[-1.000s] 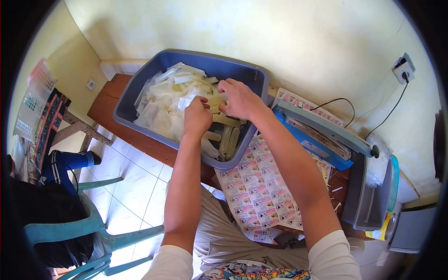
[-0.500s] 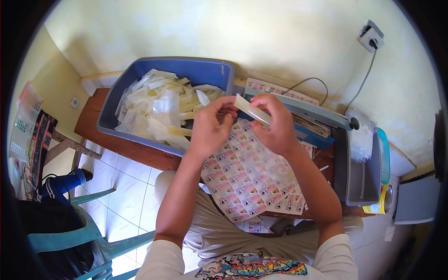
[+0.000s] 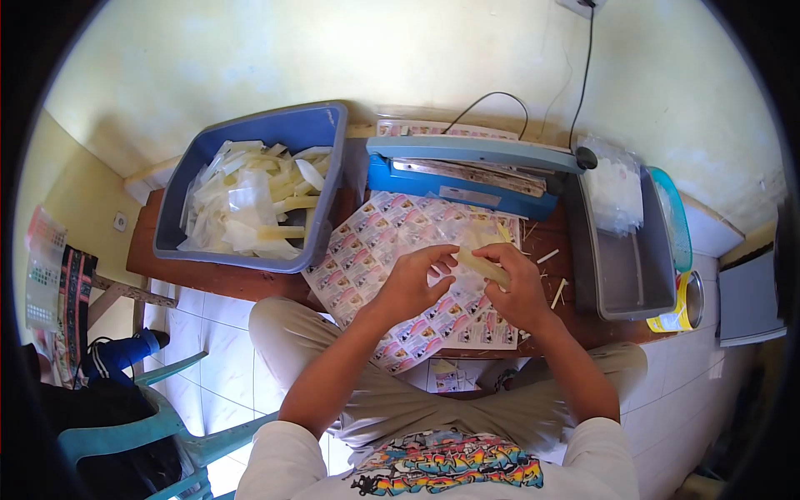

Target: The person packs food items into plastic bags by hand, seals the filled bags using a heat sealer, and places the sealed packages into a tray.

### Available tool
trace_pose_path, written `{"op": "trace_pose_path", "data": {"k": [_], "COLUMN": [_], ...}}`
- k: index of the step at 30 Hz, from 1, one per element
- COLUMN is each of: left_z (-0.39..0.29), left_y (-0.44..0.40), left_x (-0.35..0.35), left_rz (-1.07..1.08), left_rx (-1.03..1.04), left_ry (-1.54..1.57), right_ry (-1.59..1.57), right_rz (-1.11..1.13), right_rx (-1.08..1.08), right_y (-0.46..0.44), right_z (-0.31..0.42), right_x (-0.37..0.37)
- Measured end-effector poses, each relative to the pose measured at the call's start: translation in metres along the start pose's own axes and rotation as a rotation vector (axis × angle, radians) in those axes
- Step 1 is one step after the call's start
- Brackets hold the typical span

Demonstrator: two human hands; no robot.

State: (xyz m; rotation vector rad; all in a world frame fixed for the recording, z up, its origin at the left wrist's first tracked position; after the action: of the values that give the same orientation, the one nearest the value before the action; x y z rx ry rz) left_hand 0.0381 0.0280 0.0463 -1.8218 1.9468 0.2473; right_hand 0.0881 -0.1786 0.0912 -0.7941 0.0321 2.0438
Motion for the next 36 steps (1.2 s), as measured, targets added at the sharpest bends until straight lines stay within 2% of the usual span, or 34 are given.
{"op": "trace_pose_path", "data": {"k": [3,5,11,19,21,24,31,33,36], "left_z": [-0.006,-0.014,0.005,0.002,0.001,-0.002,0.006,0.004,0.005], "left_y": [0.004,0.003,-0.007,-0.017,-0.018,-0.015,-0.005,-0.003,0.0], "left_x": [0.017,0.024,0.038,0.044,0.043,0.04,0.047,0.047,0.045], "left_rz": [0.009,-0.027,0.007,-0.142,-0.152,-0.169,-0.052,-0.035,-0.01], "left_rx": [0.075,0.077,0.104,0.092,0.097,0.104,0.107,0.118,0.096], "left_ry": [-0.119,-0.392,-0.483,-0.356,-0.34,-0.334,-0.295,-0.321,-0.333], "right_ry": [0.012,-0.003,-0.026,-0.02,0.029,0.081,0.277,0.476,0.361], "right_rz": [-0.036,-0.05,-0.066,0.104,-0.018,-0.068,-0.259,-0.13,-0.081], "right_rx": [0.024,0.045,0.106,0.033,0.019,0.018,0.068,0.11,0.163], "right_y": [0.019,0.027,0.048,0.051,0.049,0.047,0.046,0.043,0.042], "right_z": [-0.011,-0.019,-0.028,-0.031,-0.034,-0.037,-0.039,-0.038,-0.041], "right_x": [-0.006,-0.008,-0.018,-0.003,0.001,0.009,0.029,0.036,0.044]}}
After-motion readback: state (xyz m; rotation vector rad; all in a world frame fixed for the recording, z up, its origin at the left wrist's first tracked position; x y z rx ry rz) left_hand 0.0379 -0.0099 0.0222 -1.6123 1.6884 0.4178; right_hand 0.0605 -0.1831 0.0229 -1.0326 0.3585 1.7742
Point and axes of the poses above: each hand's wrist, its own y-axis away from the middle knuckle, its own x-axis out of the palm, z = x × y, the point moved 4 cm from there along -y, towards the middle knuckle, and after that the axes turned 4 degrees about -y, right-handed, at the moved point
